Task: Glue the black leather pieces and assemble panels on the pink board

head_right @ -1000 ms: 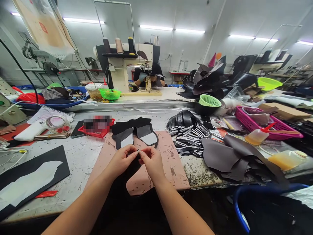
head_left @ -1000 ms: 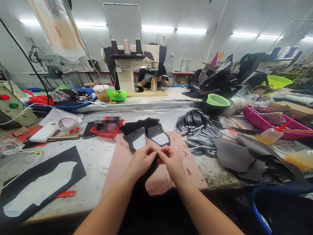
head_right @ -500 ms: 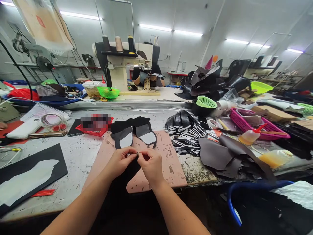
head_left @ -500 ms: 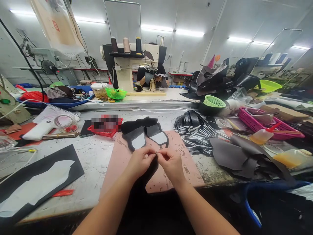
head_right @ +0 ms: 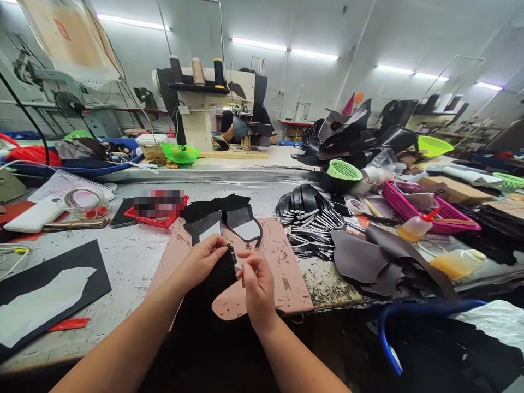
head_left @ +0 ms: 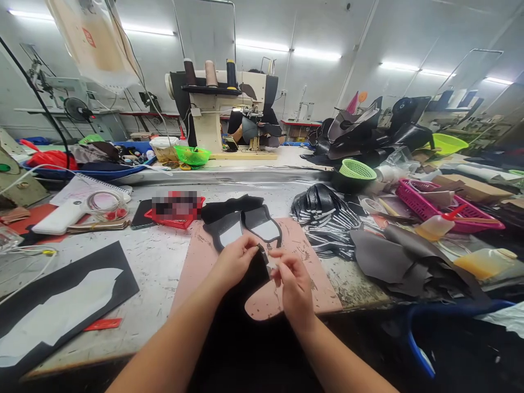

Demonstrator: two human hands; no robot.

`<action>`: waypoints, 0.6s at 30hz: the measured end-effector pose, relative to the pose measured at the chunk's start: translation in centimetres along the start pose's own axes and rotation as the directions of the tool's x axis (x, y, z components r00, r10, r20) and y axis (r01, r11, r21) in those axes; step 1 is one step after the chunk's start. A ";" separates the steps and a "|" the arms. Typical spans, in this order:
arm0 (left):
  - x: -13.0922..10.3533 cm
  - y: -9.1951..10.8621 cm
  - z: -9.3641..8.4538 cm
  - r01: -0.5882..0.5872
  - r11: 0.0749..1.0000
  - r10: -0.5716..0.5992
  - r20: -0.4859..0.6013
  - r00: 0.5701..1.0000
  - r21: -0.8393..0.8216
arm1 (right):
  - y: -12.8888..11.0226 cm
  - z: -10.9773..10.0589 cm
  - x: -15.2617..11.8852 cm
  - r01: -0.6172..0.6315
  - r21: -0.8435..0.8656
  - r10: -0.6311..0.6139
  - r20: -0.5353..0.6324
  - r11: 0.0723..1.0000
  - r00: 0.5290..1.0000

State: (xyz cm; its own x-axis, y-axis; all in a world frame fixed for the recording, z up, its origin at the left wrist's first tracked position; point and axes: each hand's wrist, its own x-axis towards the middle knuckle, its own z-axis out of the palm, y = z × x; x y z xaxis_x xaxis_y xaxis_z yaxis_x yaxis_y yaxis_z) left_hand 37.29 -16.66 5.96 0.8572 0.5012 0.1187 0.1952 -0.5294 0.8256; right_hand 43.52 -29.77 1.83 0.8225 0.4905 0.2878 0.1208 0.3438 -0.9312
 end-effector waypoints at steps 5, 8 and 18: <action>4.5 0.0 -1.2 -0.127 0.928 0.107 0.077 0.991 0.350 | -2.6 -5.1 -2.4 0.049 -0.391 0.171 0.507 0.919 0.845; 5.9 -0.2 -0.6 -0.230 0.818 0.167 0.166 0.972 0.528 | -3.8 -8.7 -2.0 0.046 -0.584 0.408 0.618 0.810 0.672; -7.6 -3.8 6.5 -0.718 0.396 0.703 0.314 0.638 0.573 | 0.7 -4.0 9.4 0.372 -0.850 0.290 0.488 0.373 0.824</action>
State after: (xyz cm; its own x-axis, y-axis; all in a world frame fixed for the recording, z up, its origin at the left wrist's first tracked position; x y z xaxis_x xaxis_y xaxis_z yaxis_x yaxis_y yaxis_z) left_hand 33.15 -22.90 -1.71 0.8341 -0.2672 0.4826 -0.2650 -0.9614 -0.0742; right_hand 53.52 -28.11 3.02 0.4415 0.8940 0.0762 0.8233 -0.3699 -0.4306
